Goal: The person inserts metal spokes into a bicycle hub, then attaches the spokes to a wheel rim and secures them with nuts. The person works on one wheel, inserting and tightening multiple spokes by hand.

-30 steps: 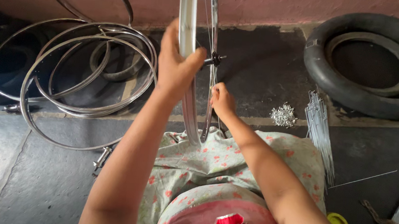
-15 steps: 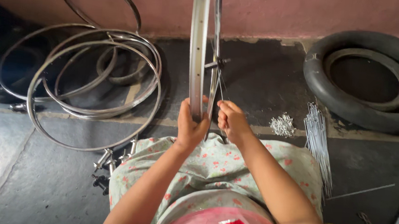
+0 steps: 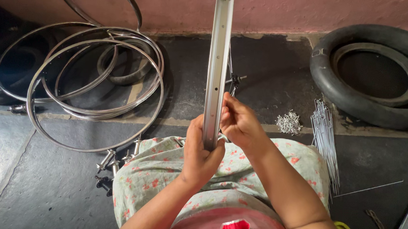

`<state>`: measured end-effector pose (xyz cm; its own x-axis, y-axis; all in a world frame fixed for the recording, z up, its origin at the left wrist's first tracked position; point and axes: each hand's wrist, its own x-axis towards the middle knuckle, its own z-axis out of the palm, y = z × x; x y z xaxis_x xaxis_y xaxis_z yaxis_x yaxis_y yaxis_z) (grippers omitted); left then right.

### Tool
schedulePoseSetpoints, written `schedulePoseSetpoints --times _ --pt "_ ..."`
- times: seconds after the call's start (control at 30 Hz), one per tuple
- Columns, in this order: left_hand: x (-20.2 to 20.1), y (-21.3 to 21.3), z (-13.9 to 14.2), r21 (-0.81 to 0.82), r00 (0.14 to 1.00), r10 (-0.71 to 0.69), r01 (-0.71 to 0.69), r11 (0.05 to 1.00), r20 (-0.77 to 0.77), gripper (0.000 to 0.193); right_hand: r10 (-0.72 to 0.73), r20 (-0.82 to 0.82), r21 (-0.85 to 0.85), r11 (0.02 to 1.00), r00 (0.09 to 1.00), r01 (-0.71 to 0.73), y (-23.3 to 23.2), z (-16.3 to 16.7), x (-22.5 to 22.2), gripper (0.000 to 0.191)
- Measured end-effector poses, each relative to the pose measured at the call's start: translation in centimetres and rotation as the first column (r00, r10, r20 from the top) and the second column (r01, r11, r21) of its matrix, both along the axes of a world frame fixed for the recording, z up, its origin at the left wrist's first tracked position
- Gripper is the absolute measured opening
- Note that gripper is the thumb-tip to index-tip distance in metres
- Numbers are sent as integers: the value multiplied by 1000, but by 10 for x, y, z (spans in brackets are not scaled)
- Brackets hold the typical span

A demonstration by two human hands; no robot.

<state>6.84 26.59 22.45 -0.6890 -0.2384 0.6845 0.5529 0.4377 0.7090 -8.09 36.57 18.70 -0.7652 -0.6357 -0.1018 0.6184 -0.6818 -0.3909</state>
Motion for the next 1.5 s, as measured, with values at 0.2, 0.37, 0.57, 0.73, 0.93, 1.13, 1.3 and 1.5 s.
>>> schedulePoseSetpoints --times 0.2,0.37,0.57,0.73,0.93,1.13,1.3,1.5 --pt "6 -9 1 -71 999 16 -18 997 -28 67 -9 -20 2 1000 1000 9 -7 -9 0 21" --pt "8 -8 -3 -37 999 -38 38 999 -23 67 -77 -42 4 997 996 77 -18 -13 -2 19" --pt "11 -8 -2 -21 998 -50 50 999 -30 69 -99 51 37 995 994 97 -18 -14 -1 16" --pt "14 -10 3 -27 995 -90 89 996 -36 68 -18 153 -33 999 988 23 -11 -17 -3 15" --pt "14 -6 1 10 994 -100 100 995 -41 67 4 132 -60 998 991 4 -8 -17 -2 14" --pt "13 -6 0 21 990 -126 127 992 -60 68 38 176 -53 998 984 -29 -9 -13 3 17" --pt "11 -8 6 57 980 -196 197 979 -32 67 136 3 -65 989 991 -136 -9 -10 15 18" --pt "-6 -24 10 7 969 -230 230 973 88 51 237 -172 27 971 956 -236 -4 -16 12 12"
